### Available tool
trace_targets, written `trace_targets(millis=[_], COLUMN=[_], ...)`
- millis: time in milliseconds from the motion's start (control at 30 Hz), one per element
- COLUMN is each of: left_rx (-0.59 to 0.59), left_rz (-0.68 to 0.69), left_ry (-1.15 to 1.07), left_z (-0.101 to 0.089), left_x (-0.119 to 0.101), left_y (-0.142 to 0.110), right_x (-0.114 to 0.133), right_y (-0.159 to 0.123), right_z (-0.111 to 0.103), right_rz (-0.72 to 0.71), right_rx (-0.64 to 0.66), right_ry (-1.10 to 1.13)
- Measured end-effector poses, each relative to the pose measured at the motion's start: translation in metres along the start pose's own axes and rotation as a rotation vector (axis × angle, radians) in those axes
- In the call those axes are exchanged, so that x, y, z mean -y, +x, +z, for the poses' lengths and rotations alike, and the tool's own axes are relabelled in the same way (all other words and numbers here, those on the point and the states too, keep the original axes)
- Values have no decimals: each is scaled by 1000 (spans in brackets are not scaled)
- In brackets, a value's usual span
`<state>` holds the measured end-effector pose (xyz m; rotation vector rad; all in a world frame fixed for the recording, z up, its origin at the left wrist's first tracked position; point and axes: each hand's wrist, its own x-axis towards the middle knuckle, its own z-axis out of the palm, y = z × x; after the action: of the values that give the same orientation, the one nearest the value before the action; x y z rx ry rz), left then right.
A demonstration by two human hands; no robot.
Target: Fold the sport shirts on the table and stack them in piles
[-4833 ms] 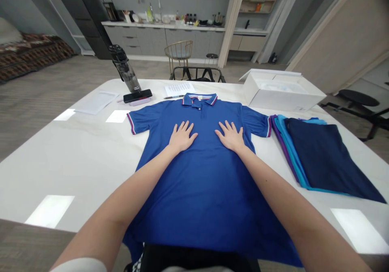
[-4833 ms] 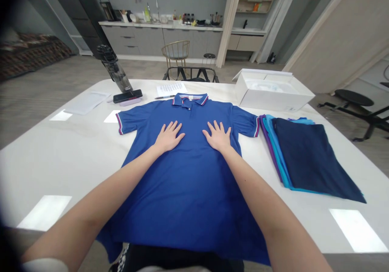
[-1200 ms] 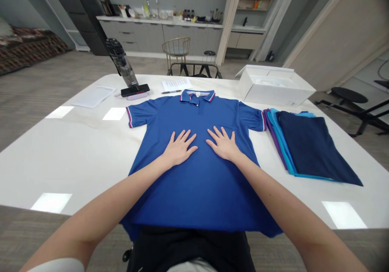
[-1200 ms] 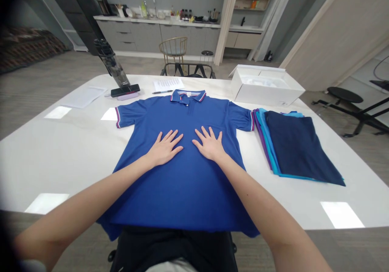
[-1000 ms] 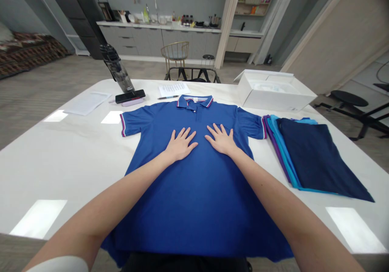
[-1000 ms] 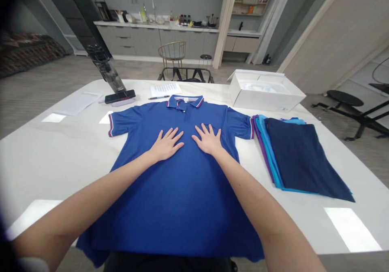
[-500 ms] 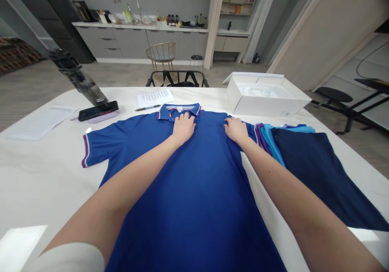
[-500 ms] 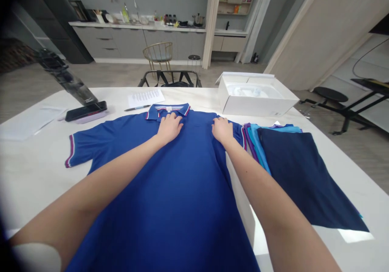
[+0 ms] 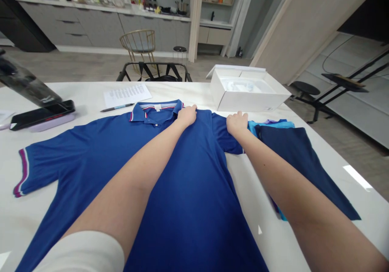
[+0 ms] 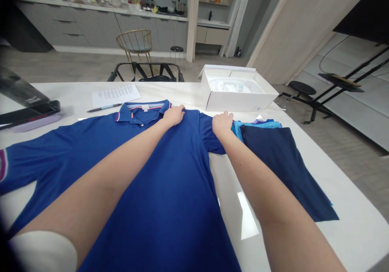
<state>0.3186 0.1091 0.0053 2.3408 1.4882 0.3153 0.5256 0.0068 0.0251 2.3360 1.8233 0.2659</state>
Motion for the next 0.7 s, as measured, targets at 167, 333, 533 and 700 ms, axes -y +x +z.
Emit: trace_targets(millis=[167, 333, 533, 700], left_rx=[-17, -60, -157, -157], left_rz=[-90, -126, -110, -135], left_ry=[-33, -83, -389, -936], left_z=[-3, 2, 1, -9], left_x=[14, 14, 18, 6], left_y=[19, 19, 5, -13], right_x=[-8, -2, 5, 39], right_y=[2, -16, -23, -26], right_z=[-2, -24, -87, -161], right_rz=[18, -10, -58, -110], right_rx=[-13, -18, 85, 177], right_ry=[-82, -12, 314, 880])
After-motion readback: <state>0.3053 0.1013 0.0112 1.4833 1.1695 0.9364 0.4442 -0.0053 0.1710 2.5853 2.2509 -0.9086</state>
